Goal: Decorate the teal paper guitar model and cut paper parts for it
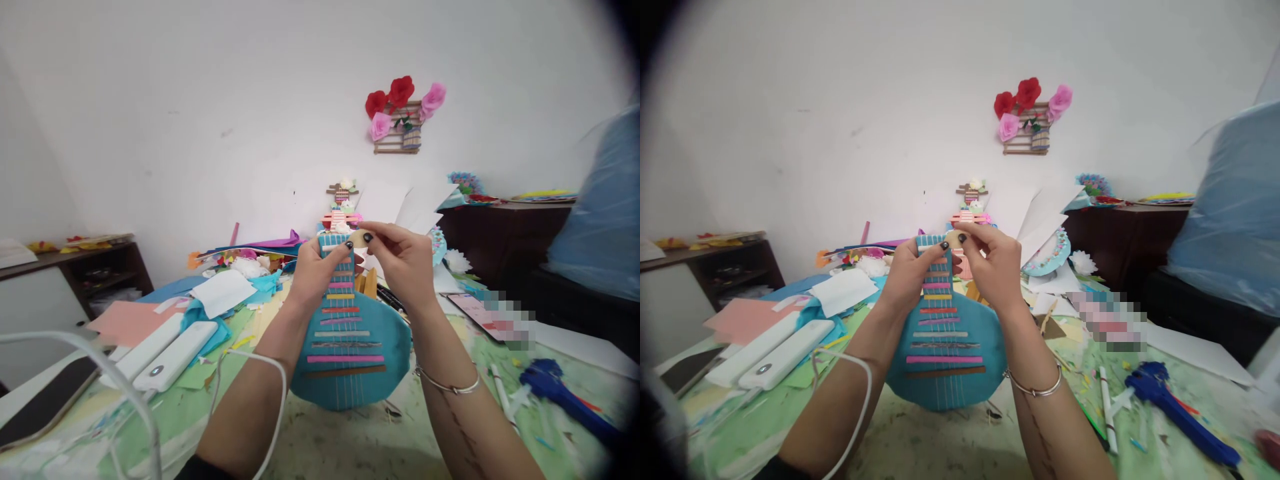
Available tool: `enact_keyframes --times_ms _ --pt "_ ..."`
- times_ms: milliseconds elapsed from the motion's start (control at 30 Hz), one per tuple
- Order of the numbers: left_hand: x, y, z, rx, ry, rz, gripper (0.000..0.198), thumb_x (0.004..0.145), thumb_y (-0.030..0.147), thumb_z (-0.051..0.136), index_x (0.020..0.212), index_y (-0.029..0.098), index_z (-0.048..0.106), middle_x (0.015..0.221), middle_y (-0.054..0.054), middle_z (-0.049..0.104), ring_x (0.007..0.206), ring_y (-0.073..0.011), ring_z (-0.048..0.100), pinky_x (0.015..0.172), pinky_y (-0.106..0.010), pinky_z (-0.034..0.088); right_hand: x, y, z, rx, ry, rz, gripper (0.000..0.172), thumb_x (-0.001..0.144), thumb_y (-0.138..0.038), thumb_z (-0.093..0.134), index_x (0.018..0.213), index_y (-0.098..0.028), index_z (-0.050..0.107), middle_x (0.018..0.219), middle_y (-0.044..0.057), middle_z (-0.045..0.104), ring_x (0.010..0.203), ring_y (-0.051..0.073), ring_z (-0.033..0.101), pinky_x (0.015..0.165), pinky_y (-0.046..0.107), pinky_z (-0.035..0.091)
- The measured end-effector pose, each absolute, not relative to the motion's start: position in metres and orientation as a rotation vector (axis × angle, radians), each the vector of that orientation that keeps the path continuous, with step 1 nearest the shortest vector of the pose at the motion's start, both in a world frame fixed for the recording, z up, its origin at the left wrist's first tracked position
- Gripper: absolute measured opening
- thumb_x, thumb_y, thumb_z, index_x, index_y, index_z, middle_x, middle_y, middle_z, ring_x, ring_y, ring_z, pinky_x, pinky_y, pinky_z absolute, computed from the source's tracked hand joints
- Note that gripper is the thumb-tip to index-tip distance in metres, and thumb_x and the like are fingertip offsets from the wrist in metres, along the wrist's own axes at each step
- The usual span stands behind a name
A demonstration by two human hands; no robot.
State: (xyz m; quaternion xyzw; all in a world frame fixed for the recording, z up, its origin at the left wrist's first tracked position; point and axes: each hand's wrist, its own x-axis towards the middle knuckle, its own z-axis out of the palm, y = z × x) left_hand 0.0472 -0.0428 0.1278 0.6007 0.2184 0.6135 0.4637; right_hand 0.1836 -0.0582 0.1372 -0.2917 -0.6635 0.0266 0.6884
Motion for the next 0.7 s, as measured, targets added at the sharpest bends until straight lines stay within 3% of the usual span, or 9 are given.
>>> enact_keyframes --times_ms 167,700 --pt "0.0487 -0.0432 0.1282 1.387 0.535 1.541 0.026 0.069 0.032 0.070 0.084 0.013 0.061 0.065 -0.004 0.069 0.056 -0.0187 0.068 0.057 -0.031 0.058 0.1878 -0.0559 0.1380 -0.593 -1.379 0.224 0.022 0.083 -0.025 0.057 0.100 -0.021 0.070 0.070 0.000 0.066 0.062 0.013 0.060 0.061 0.029 0.050" --pt "0.0489 -0.0421 0.1275 1.348 0.573 1.627 0.025 0.067 0.030 0.070 0.081 0.011 0.061 0.063 -0.005 0.069 0.053 -0.0184 0.067 0.056 -0.032 0.058 0.1848 -0.0623 0.1396 -0.635 -1.369 0.192 0.021 0.079 -0.030 0.064 0.095 -0.018 0.071 0.082 0.004 0.070 0.072 0.015 0.064 0.068 0.030 0.052"
